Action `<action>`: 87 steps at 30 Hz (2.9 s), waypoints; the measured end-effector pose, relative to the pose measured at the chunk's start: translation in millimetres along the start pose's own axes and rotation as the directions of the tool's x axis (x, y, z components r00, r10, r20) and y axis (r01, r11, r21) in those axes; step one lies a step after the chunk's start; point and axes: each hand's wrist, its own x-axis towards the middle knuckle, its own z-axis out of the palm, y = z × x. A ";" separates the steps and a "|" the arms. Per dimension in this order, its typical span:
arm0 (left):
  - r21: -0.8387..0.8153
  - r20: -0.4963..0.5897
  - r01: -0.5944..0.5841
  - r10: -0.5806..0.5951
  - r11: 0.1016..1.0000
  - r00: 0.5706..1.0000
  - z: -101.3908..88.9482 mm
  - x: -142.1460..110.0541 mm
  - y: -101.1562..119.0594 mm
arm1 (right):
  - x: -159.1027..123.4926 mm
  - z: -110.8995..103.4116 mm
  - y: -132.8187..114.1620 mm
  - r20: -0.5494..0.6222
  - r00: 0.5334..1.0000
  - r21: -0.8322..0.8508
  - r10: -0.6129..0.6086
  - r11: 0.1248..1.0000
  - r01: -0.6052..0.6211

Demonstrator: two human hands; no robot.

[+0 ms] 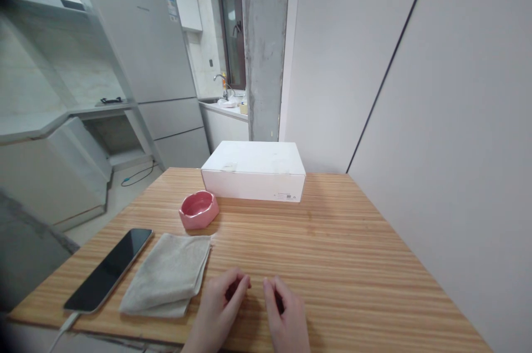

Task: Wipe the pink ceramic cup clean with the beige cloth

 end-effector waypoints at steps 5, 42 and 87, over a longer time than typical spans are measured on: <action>-0.015 -0.001 -0.006 0.006 1.000 1.000 -1.2 -0.1 2.0 | -0.7 -0.7 -0.4 0.006 1.000 -0.012 -0.014 1.000 0.015; 0.013 0.014 0.010 -0.010 1.000 1.000 -0.5 -0.6 2.9 | 0.1 -0.1 -1.4 0.041 0.999 -0.023 0.005 1.000 -0.004; 0.026 0.008 -0.009 0.009 1.000 1.000 0.9 -0.4 0.8 | -2.2 -0.3 2.3 0.067 0.998 -0.026 0.004 1.000 -0.002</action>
